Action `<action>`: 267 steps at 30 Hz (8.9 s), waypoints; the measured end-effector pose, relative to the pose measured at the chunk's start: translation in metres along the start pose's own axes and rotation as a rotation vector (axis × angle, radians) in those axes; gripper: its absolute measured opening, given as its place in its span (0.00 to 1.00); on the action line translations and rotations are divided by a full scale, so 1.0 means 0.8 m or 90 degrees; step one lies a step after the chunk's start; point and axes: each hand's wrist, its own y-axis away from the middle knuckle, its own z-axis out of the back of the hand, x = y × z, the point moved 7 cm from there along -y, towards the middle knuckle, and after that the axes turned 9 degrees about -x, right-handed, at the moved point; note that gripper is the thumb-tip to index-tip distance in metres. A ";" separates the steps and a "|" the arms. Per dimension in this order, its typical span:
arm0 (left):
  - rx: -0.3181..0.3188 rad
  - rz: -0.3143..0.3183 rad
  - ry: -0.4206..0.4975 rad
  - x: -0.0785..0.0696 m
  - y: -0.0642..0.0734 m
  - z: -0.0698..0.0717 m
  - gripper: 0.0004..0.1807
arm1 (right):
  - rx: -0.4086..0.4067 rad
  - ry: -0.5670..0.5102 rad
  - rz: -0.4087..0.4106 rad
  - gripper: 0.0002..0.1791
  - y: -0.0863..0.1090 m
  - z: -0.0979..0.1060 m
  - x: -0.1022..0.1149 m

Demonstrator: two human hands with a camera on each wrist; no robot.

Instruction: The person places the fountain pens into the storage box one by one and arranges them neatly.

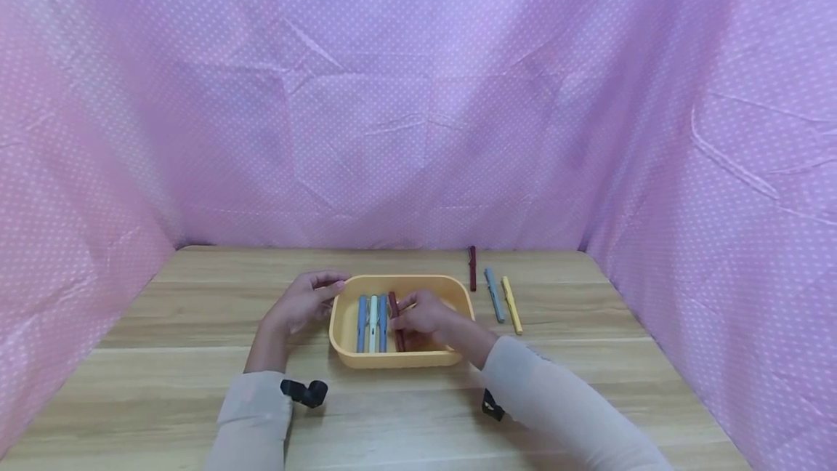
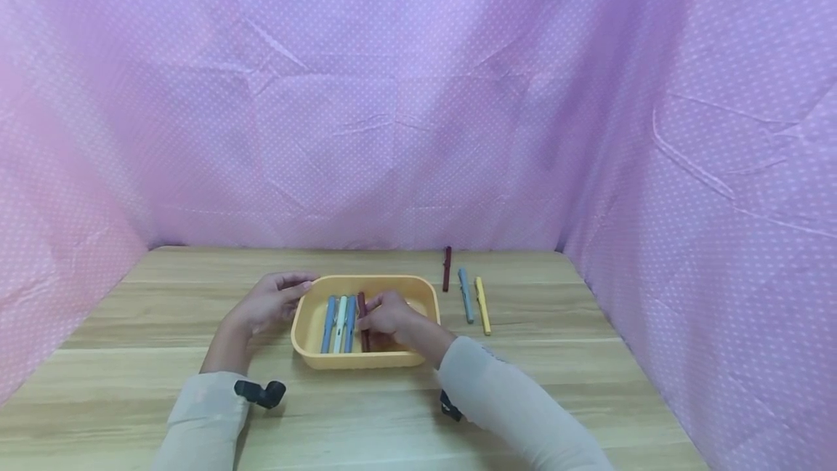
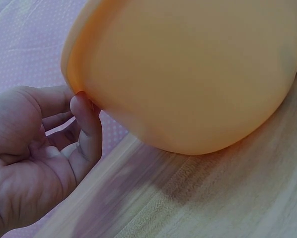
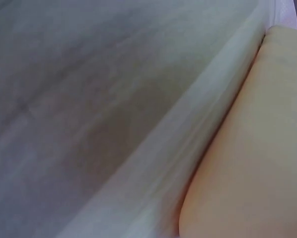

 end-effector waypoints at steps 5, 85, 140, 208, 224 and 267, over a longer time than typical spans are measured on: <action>0.000 -0.003 -0.005 -0.001 0.000 0.000 0.21 | -0.003 -0.005 -0.015 0.19 0.000 -0.004 -0.004; -0.004 0.006 0.000 0.001 -0.004 -0.001 0.22 | 0.003 -0.054 -0.031 0.15 -0.010 0.008 0.007; 0.007 -0.005 -0.004 0.002 -0.007 0.000 0.22 | -0.044 -0.002 0.039 0.18 0.010 0.177 0.036; -0.011 0.009 -0.013 0.002 -0.009 0.003 0.21 | -0.183 0.104 -0.072 0.24 -0.030 0.286 -0.063; -0.002 0.003 -0.009 0.001 -0.009 0.003 0.21 | -0.210 0.146 -0.052 0.19 -0.031 0.278 -0.058; 0.022 -0.002 -0.007 -0.002 -0.008 0.005 0.24 | -0.214 0.067 -0.024 0.26 -0.031 0.293 -0.037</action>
